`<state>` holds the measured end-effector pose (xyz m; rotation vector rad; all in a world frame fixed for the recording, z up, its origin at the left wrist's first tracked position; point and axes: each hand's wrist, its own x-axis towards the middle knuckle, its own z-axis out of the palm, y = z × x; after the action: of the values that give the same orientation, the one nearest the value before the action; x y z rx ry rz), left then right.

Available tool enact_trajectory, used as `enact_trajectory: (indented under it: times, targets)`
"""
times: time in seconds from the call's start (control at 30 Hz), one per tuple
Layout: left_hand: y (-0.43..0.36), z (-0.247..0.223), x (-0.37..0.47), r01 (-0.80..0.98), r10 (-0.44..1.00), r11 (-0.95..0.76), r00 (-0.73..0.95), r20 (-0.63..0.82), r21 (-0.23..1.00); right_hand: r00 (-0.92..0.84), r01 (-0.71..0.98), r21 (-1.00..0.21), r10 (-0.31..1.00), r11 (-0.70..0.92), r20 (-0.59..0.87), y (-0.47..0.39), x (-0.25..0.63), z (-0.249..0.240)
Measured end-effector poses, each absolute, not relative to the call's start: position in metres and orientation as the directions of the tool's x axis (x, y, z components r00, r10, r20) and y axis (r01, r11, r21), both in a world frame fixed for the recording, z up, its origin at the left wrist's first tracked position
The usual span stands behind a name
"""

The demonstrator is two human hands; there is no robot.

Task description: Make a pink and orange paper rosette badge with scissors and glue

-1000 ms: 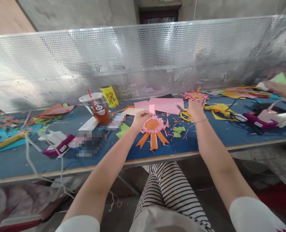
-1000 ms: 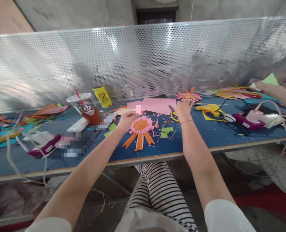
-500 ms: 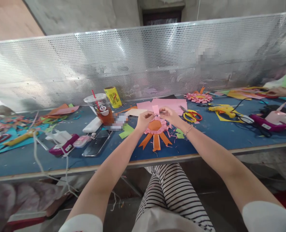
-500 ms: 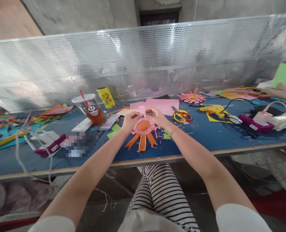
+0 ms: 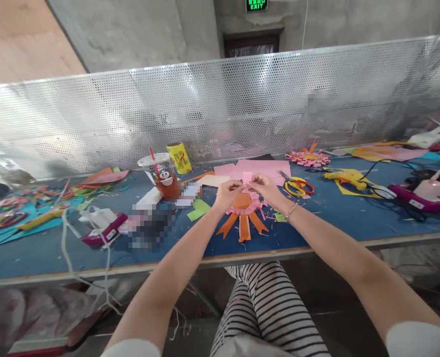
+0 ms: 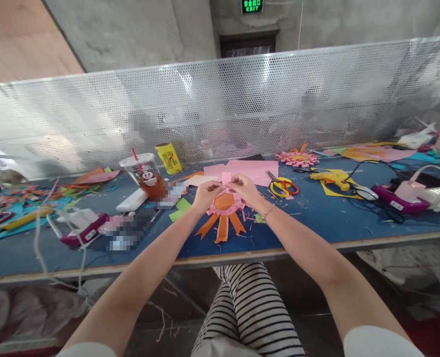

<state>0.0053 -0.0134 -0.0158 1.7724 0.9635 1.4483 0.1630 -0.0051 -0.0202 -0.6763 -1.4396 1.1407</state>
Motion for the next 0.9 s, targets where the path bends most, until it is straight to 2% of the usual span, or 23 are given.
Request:
enact_trajectory:
  times: [0.1,0.17,0.27,0.33,0.4,0.53,0.73,0.9]
  targets:
    - [-0.008,-0.014,-0.001,0.196,0.857,-0.515,0.110,0.503,0.835,-0.146,-0.187,-0.909,0.904,0.373,0.401,0.003,0.169,-0.022]
    - [-0.002,-0.014,-0.010,0.351,0.885,-0.446,0.032,0.465,0.824,-0.052,-0.160,-0.909,0.917,0.384,0.396,0.009,0.175,-0.024]
    - [0.008,-0.018,-0.028,0.635,0.927,-0.205,-0.117,0.355,0.745,0.038,-0.070,-0.937,0.939,0.343,0.341,0.016,0.185,-0.028]
    - [0.011,-0.022,-0.037,0.706,0.950,-0.060,-0.177,0.257,0.706,0.019,-0.023,-0.967,0.967,0.254,0.253,0.019,0.189,-0.032]
    - [0.013,-0.024,-0.041,0.703,0.965,-0.003,-0.183,0.186,0.711,-0.031,-0.016,-0.990,0.989,0.143,0.143,0.020,0.190,-0.037]
    - [0.013,-0.026,-0.039,0.614,0.987,-0.061,-0.081,0.139,0.787,-0.056,-0.094,-0.995,0.998,0.022,0.028,0.020,0.185,-0.043]
    - [0.007,-0.024,-0.033,0.564,0.981,-0.189,0.064,0.186,0.804,0.013,-0.148,-0.988,0.999,0.051,0.049,0.022,0.177,-0.047]
    - [0.001,-0.023,-0.023,0.305,0.993,-0.101,0.085,0.079,0.947,0.110,-0.135,-0.973,0.979,0.187,0.173,0.026,0.176,-0.048]
